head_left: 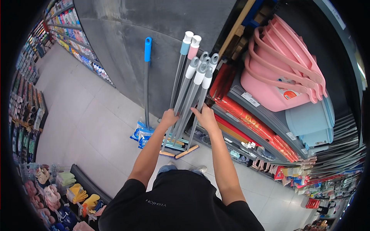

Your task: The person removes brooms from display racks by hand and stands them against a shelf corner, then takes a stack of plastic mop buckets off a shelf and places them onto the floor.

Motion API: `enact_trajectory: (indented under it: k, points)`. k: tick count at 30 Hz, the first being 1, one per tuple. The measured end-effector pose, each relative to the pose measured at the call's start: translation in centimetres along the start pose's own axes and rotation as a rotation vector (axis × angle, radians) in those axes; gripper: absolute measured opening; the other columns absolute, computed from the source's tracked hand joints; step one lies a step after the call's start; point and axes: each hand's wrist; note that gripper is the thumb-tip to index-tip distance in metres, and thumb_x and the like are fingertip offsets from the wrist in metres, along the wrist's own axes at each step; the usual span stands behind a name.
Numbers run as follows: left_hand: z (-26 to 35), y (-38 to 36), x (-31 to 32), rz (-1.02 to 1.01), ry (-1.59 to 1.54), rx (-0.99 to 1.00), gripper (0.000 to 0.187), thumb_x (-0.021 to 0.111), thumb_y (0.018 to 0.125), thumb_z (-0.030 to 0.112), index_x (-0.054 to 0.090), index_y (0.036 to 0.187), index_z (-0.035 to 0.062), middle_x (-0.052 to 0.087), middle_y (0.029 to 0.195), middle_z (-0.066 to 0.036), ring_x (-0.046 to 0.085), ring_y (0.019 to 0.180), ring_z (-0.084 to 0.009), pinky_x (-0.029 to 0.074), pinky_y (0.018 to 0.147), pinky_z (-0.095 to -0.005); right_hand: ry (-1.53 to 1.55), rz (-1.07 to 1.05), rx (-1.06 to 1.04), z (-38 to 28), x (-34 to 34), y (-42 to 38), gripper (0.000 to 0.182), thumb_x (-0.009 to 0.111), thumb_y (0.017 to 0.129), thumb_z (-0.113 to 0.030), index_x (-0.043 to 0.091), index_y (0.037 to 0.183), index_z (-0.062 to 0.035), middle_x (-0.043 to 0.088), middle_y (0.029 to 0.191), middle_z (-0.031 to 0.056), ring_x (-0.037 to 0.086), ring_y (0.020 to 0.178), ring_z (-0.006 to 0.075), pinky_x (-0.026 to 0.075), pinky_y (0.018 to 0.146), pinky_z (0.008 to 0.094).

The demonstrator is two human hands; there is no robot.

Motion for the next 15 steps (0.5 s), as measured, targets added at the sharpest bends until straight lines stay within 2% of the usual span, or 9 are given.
enact_trajectory:
  k: [2,3,9,15]
  points:
    - [1.2,-0.6,-0.5,0.021,-0.014,-0.04,0.038,0.074,0.068,0.017,0.064,0.1,-0.0016,0.066,0.09,-0.024,0.063,0.091,-0.0388,0.05,0.08,-0.043,-0.054,0.013,-0.034,1.0,0.1,0.2,0.043,0.067,0.081,-0.028,0.056,0.104,0.0067,0.064,0.087,0.0257,0.063,0.085,0.0408,0.048,0.073,0.0437]
    - [1.6,-0.8,-0.7,0.028,-0.007,-0.041,0.042,0.074,0.067,0.017,0.063,0.102,-0.0023,0.066,0.091,-0.024,0.063,0.091,-0.039,0.05,0.081,-0.0428,-0.061,-0.018,0.012,1.2,-0.1,0.2,0.048,0.07,0.078,-0.028,0.055,0.105,0.0082,0.064,0.088,0.0251,0.063,0.086,0.0396,0.048,0.075,0.0431]
    - [1.6,-1.7,-1.0,0.082,-0.016,-0.04,0.059,0.078,0.063,0.018,0.056,0.113,-0.0042,0.064,0.099,-0.025,0.062,0.097,-0.0378,0.049,0.084,-0.0413,-0.046,-0.034,0.075,3.1,0.5,-0.2,0.049,0.072,0.075,-0.026,0.055,0.107,0.0073,0.064,0.092,0.0243,0.064,0.089,0.0359,0.049,0.079,0.0404]
    - [-1.7,-2.4,0.3,0.101,-0.107,-0.032,0.074,0.08,0.061,0.017,0.047,0.124,-0.0034,0.059,0.113,-0.025,0.058,0.106,-0.0367,0.047,0.089,-0.0398,-0.026,-0.061,0.108,4.3,0.5,-1.3,0.055,0.073,0.075,-0.026,0.054,0.115,0.0061,0.065,0.101,0.0223,0.063,0.096,0.0335,0.049,0.084,0.0393]
Point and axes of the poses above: each hand's wrist, its own y-axis towards the middle knuckle, its own x-axis out of the palm, z = x × y
